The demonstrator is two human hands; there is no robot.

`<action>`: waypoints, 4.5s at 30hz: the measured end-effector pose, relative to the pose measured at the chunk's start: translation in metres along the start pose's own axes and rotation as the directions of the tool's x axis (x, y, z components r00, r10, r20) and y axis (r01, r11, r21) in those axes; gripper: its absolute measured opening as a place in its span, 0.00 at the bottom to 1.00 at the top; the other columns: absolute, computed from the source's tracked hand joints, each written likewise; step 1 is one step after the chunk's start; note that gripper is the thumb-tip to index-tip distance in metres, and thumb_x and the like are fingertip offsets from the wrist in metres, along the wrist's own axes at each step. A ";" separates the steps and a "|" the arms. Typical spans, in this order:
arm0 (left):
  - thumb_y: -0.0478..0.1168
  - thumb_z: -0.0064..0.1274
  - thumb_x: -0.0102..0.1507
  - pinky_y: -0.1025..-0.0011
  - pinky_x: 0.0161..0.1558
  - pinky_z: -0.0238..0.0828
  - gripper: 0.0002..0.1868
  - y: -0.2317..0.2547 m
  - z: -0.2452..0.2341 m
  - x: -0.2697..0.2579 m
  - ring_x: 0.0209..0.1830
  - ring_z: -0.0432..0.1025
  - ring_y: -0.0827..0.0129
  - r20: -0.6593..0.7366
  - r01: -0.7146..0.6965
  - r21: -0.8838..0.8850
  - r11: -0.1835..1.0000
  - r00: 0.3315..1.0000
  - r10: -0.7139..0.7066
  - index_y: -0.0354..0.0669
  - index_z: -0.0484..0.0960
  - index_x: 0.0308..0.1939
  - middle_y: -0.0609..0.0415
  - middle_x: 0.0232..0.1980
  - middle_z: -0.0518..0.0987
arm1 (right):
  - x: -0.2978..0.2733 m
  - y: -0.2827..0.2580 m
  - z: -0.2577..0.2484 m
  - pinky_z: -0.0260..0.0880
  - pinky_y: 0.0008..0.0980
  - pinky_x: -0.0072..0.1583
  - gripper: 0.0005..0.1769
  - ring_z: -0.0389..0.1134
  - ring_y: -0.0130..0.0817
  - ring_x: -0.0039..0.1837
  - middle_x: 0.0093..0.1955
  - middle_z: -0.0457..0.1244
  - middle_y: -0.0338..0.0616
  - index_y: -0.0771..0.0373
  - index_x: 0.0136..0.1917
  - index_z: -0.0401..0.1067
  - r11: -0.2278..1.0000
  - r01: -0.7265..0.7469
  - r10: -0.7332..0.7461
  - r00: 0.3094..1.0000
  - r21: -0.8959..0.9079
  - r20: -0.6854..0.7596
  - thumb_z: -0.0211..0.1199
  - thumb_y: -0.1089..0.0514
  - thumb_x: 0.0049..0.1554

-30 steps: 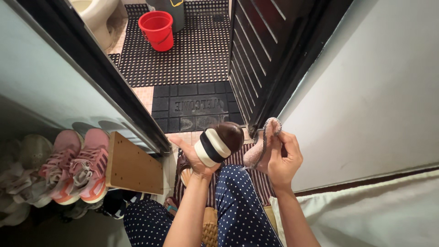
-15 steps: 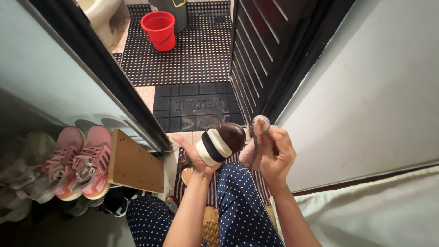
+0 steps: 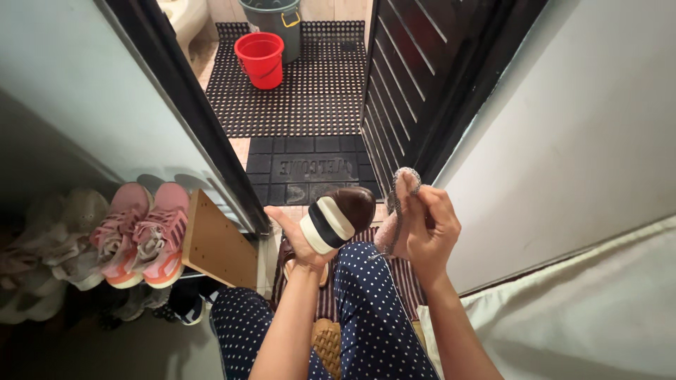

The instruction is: The person sits on a low stool and cleans a pair of brown and white slip-on shoes. They wipe the shoes with a cloth, spray them with a cleaning solution, and continue wiping until the shoes appear clean. The person then places the cleaned shoes on the floor.

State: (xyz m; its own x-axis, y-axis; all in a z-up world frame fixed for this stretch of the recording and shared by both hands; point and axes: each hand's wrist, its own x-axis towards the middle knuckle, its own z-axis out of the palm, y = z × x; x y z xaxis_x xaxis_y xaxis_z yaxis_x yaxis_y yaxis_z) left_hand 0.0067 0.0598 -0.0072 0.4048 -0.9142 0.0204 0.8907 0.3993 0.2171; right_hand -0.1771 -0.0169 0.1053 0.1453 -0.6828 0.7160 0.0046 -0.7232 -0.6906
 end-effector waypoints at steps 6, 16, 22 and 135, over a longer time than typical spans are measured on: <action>0.89 0.32 0.47 0.57 0.62 0.73 0.69 0.002 0.022 -0.014 0.60 0.74 0.55 -0.022 -0.026 0.119 0.993 0.999 0.029 0.27 0.73 0.64 0.42 0.63 0.77 | 0.003 -0.035 0.015 0.70 0.35 0.58 0.13 0.68 0.41 0.57 0.58 0.67 0.48 0.66 0.57 0.77 0.963 0.248 -0.228 0.957 -0.101 0.181 0.64 0.70 0.58; 0.87 0.26 0.53 0.59 0.68 0.67 0.66 -0.008 0.042 -0.022 0.66 0.71 0.55 0.033 -0.109 0.199 0.974 0.994 0.105 0.30 0.68 0.69 0.44 0.67 0.74 | -0.010 -0.031 0.046 0.68 0.42 0.62 0.21 0.64 0.48 0.59 0.56 0.64 0.51 0.76 0.59 0.74 0.856 0.336 -0.321 0.941 -0.392 0.106 0.59 0.78 0.51; 0.87 0.28 0.53 0.58 0.74 0.60 0.66 -0.008 0.041 -0.022 0.74 0.64 0.55 0.215 -0.109 0.278 0.954 0.975 0.049 0.31 0.62 0.73 0.43 0.74 0.68 | -0.003 -0.028 0.038 0.70 0.42 0.60 0.24 0.64 0.49 0.57 0.52 0.63 0.51 0.76 0.59 0.74 0.837 0.513 -0.442 0.839 -0.192 0.319 0.59 0.75 0.47; 0.89 0.34 0.46 0.58 0.70 0.65 0.73 -0.003 -0.418 0.181 0.69 0.69 0.55 -0.627 0.417 0.109 0.903 0.733 -0.263 0.26 0.63 0.72 0.39 0.70 0.71 | -0.130 0.509 0.159 0.67 0.36 0.50 0.16 0.63 0.36 0.46 0.39 0.65 0.40 0.54 0.54 0.80 0.762 -0.417 0.624 0.267 -0.496 0.735 0.61 0.60 0.52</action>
State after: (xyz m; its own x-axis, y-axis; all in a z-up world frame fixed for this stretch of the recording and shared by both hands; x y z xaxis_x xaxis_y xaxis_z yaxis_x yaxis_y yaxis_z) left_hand 0.1639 -0.0779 -0.4123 0.1923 -0.7317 -0.6539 0.9501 -0.0280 0.3107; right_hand -0.0361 -0.2793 -0.3554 0.7684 -0.5573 -0.3146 -0.5475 -0.3177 -0.7742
